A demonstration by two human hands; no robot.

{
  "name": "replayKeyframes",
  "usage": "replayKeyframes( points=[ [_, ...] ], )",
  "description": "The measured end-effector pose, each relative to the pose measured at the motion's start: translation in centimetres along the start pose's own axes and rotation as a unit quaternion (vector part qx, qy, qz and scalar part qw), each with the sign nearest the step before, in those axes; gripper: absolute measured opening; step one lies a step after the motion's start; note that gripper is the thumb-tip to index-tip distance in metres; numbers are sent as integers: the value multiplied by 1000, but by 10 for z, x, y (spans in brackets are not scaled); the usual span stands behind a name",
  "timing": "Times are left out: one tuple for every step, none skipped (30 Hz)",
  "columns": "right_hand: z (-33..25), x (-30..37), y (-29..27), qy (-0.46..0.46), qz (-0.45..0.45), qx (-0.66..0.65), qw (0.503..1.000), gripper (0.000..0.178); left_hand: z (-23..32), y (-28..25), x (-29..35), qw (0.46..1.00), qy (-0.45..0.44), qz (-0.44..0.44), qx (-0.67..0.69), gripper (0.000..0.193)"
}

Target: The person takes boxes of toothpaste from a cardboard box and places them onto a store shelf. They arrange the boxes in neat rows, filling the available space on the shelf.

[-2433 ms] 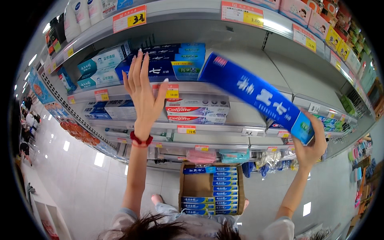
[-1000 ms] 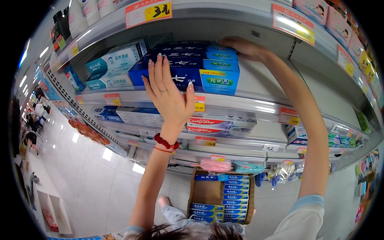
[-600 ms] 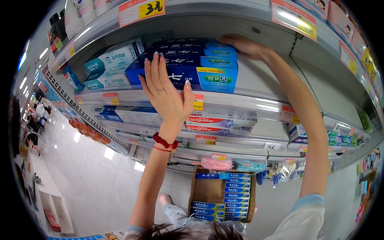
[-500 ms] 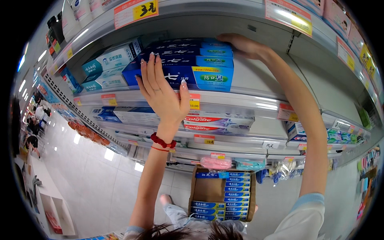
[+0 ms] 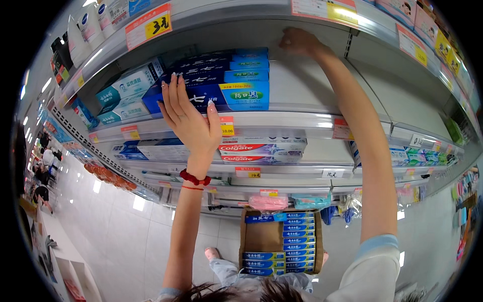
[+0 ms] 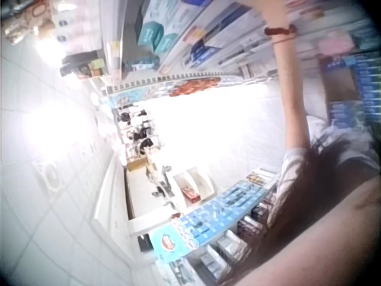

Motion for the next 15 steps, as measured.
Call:
replayKeyframes(
  points=[
    [5,0,4,50,-81,22,995,37,-2,-2,0,1000,1,1,-6,66],
    [10,3,9,99,-162,45,981,40,-4,-4,0,1000,3,3,-12,66],
    [16,2,14,124,-178,50,975,44,-6,-7,0,1000,4,5,-22,65],
    [37,5,19,158,-195,61,966,48,-5,-6,0,1000,4,5,-20,65],
    [57,9,24,192,-211,71,956,52,-4,-6,0,1000,4,6,-18,64],
    [66,11,30,195,-216,78,954,52,-6,-6,0,1000,3,6,-21,64],
    [81,18,32,205,-220,91,949,53,-4,-6,0,1000,7,11,-14,63],
    [96,26,32,214,-224,103,945,53,-1,-5,-1,1000,8,15,-10,63],
    [110,29,41,185,-192,89,960,52,0,-4,-1,1000,10,16,-9,63],
    [130,35,50,159,-161,78,971,52,3,-1,-1,1000,11,17,-3,63],
    [146,37,56,133,-130,68,980,51,5,3,-1,1000,11,17,5,64],
    [163,37,65,115,-160,87,977,48,9,11,1,1000,10,14,23,64],
    [147,14,78,74,-181,86,977,45,5,7,1,1000,11,12,9,64],
    [135,3,88,62,-184,72,978,42,3,5,1,1000,13,8,-4,64],
    [111,-14,90,43,-186,61,980,39,-4,-2,1,1000,11,11,-18,64]
  ],
)
Point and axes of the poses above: each hand's wrist, its own x-axis away from the middle knuckle, its own y-axis out of the palm, z = x × y, the point moved 6 cm from there along -x, towards the middle knuckle, and after that the axes turned 4 degrees about x, right-handed, at the moved point
